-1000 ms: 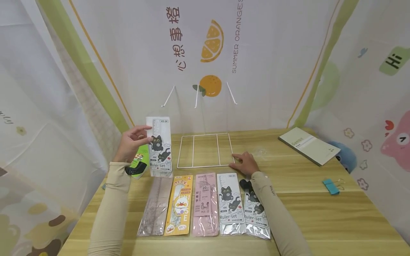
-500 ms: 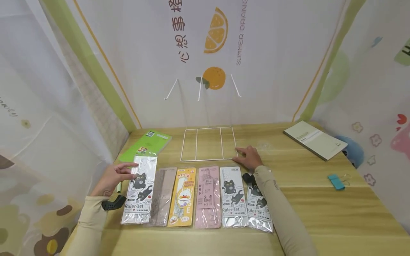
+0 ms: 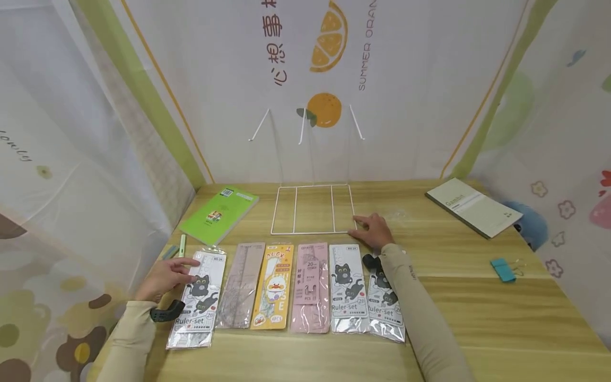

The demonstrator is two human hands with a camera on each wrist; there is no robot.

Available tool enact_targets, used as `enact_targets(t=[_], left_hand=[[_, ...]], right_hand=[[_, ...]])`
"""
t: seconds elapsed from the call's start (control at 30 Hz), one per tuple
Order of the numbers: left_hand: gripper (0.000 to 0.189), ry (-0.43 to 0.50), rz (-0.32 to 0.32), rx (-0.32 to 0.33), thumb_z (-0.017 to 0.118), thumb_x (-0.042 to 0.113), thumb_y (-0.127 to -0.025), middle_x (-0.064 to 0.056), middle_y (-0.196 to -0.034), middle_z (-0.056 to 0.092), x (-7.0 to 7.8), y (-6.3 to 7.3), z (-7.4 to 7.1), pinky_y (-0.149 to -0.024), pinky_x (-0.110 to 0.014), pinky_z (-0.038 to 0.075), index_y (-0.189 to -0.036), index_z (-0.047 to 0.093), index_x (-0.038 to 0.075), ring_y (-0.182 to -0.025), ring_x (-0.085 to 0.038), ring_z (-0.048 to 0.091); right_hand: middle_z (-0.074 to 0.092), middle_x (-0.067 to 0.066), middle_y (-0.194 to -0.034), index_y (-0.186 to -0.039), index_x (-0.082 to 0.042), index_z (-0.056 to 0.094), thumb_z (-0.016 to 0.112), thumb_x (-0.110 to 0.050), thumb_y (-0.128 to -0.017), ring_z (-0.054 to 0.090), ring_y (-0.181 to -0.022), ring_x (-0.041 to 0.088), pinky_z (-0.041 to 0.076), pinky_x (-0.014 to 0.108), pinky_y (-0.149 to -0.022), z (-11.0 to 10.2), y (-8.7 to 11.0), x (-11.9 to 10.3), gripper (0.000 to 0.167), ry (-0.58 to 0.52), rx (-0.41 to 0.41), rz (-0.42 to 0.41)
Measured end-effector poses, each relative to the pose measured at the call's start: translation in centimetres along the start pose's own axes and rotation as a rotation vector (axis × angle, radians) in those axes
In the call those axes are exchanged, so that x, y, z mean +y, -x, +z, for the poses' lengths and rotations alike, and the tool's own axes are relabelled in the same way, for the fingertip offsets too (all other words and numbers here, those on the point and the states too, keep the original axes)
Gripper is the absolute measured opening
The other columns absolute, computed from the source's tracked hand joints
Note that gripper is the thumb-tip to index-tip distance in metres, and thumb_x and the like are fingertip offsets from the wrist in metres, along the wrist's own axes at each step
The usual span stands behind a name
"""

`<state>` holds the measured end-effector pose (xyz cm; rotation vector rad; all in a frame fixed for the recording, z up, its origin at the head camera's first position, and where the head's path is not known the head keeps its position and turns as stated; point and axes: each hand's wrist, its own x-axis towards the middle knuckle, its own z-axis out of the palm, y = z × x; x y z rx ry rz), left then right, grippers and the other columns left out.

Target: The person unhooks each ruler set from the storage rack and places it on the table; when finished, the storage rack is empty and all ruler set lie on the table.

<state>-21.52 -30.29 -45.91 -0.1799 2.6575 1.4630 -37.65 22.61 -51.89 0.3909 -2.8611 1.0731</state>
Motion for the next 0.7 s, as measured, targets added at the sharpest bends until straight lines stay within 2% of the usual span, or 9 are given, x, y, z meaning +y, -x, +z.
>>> enact_targets(t=[0.2,0.4,0.53,0.7], left_hand=[[0.037,-0.185,0.004,0.067,0.077,-0.007,-0.076,-0.009,-0.076,0.064,-0.3,0.3,1.2,-0.063,-0.029,0.045,-0.113,0.069,-0.008,-0.069,-0.019,0.056],[0.035,-0.38,0.028,0.119,0.077,-0.001,-0.076,-0.008,-0.076,0.064,-0.1,0.7,2.1,-0.058,-0.031,0.043,-0.111,0.071,-0.006,-0.065,-0.02,0.055],[0.034,-0.467,0.008,0.139,0.075,0.0,-0.078,-0.008,-0.075,0.066,0.4,0.8,2.5,-0.054,-0.032,0.042,-0.111,0.072,-0.005,-0.063,-0.021,0.055],[0.033,-0.509,-0.013,0.157,0.07,-0.001,-0.078,-0.009,-0.074,0.068,0.6,1.0,2.9,-0.051,-0.031,0.041,-0.111,0.072,-0.006,-0.061,-0.021,0.055]], right_hand=[[0.043,0.01,-0.087,-0.139,-0.004,0.059,0.077,-0.03,-0.089,0.035,-0.079,0.024,0.029,0.034,-0.069,0.2,0.5,-0.5,0.059,-0.004,-0.017,-0.016],[0.042,0.009,-0.089,-0.139,-0.005,0.06,0.078,-0.03,-0.089,0.035,-0.081,0.024,0.029,0.033,-0.069,0.4,0.7,-0.5,0.059,0.004,-0.02,0.007],[0.042,0.009,-0.089,-0.139,-0.005,0.06,0.078,-0.032,-0.089,0.036,-0.081,0.024,0.029,0.033,-0.069,0.3,0.5,-0.3,0.06,0.017,-0.01,0.001],[0.044,0.01,-0.09,-0.139,-0.004,0.06,0.078,-0.032,-0.089,0.038,-0.082,0.025,0.03,0.033,-0.07,0.1,0.3,-0.4,0.06,0.024,-0.005,-0.002]])
